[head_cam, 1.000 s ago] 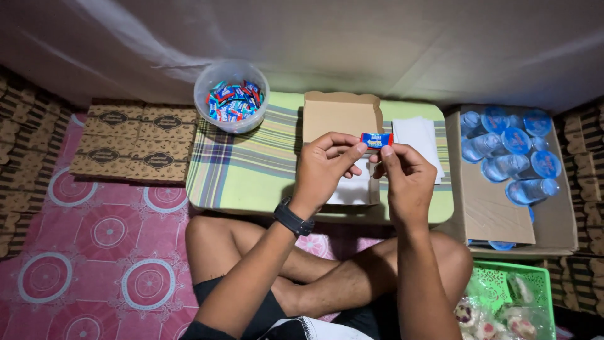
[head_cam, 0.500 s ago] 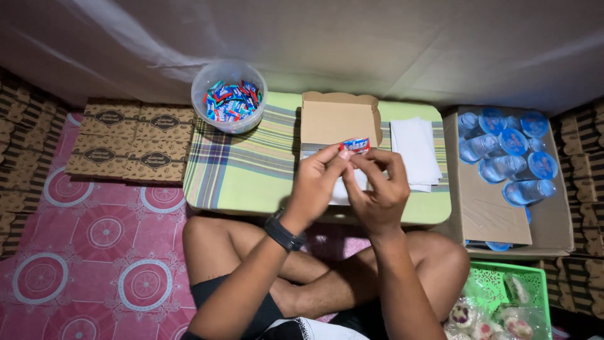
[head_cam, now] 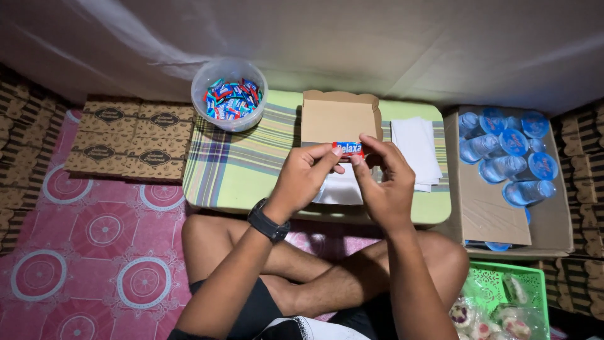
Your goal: A person is seen packing a cardboard snack box with a napkin, a cup of water, candies, and a packaged snack.
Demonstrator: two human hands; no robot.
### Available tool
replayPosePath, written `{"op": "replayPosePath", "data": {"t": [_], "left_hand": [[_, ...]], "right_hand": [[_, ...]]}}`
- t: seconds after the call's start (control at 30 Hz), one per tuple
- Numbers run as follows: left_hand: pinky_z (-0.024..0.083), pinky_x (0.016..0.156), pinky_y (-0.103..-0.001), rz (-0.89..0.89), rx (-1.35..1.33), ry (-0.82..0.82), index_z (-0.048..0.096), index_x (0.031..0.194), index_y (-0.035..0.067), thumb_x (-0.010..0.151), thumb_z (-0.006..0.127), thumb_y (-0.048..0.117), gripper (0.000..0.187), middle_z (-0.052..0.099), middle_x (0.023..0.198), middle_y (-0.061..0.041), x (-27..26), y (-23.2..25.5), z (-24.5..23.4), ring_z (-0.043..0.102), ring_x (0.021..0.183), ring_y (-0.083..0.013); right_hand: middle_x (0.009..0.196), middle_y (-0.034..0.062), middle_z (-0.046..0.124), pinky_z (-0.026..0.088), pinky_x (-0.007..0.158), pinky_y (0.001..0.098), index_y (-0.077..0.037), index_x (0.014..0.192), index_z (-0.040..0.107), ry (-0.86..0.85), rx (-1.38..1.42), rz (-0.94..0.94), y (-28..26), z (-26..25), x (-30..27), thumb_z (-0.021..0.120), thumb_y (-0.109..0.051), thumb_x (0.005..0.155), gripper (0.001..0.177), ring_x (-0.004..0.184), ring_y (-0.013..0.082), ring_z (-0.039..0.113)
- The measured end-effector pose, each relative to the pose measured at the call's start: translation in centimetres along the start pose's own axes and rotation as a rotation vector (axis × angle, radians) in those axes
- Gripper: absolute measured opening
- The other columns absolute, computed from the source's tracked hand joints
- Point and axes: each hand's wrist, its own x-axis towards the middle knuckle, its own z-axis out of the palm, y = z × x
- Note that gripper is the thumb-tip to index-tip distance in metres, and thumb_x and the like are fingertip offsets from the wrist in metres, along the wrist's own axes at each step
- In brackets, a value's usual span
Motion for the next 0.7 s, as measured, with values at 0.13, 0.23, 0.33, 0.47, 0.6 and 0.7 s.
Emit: {"op": "replayPosePath", "data": {"t": [0.13,0.23,0.33,0.47,0.6,0.7], "left_hand": [[0.055,0.077,-0.025,-0.004,-0.003,-0.046,0.081,0.099,0.012,0.099,0.063,0.022,0.021,0.073,0.073,-0.003,-0.4,1.1,-0.7,0.058,0.077,-0.0050],[0.053,0.075,-0.025,0.000,-0.026,-0.087,0.080,0.101,0.010,0.101,0.059,0.022,0.025,0.072,0.072,-0.007,-0.1,0.4,-0.7,0.058,0.075,-0.0075],[0.055,0.074,-0.026,0.014,-0.081,-0.114,0.080,0.101,0.006,0.101,0.058,0.021,0.027,0.075,0.080,-0.010,0.1,0.2,-0.6,0.066,0.073,-0.0117],[0.055,0.074,-0.026,0.004,-0.125,-0.150,0.079,0.104,0.005,0.101,0.058,0.022,0.028,0.076,0.085,-0.010,0.2,0.3,-0.8,0.067,0.072,-0.0118],[0.054,0.075,-0.025,0.004,-0.154,-0.178,0.078,0.107,0.004,0.102,0.057,0.022,0.028,0.077,0.090,-0.011,0.3,-0.2,-0.9,0.067,0.072,-0.0122],[0.056,0.076,-0.029,0.007,-0.159,-0.199,0.077,0.111,0.002,0.102,0.057,0.022,0.030,0.077,0.094,-0.013,0.3,-0.5,-1.0,0.068,0.073,-0.0151]], "right_hand": [[0.098,0.0182,0.068,0.058,0.079,0.0370,0.008,0.127,0.066,0.006,0.066,0.068,0.5,-0.1,-0.4,0.069,0.005,0.097,0.031,0.089,0.0251,0.071],[0.097,0.0166,0.068,0.060,0.083,0.0381,0.008,0.129,0.065,0.008,0.163,0.147,1.2,-0.2,-0.9,0.068,0.004,0.097,0.032,0.089,0.0253,0.073],[0.095,0.0154,0.068,0.062,0.084,0.0377,0.009,0.129,0.065,0.012,0.232,0.218,0.4,-0.1,-0.8,0.066,0.005,0.097,0.033,0.088,0.0227,0.074],[0.093,0.0131,0.065,0.060,0.081,0.0323,0.008,0.130,0.066,0.026,0.291,0.306,0.2,-0.3,-0.7,0.067,-0.002,0.097,0.034,0.086,0.0204,0.072],[0.092,0.0136,0.064,0.060,0.080,0.0320,0.008,0.129,0.066,0.047,0.331,0.343,0.6,-0.4,-0.8,0.068,-0.004,0.097,0.035,0.085,0.0195,0.070],[0.092,0.0125,0.063,0.060,0.080,0.0309,0.008,0.129,0.066,0.066,0.357,0.365,-0.3,-0.1,-0.8,0.069,-0.005,0.096,0.036,0.085,0.0169,0.068]]}}
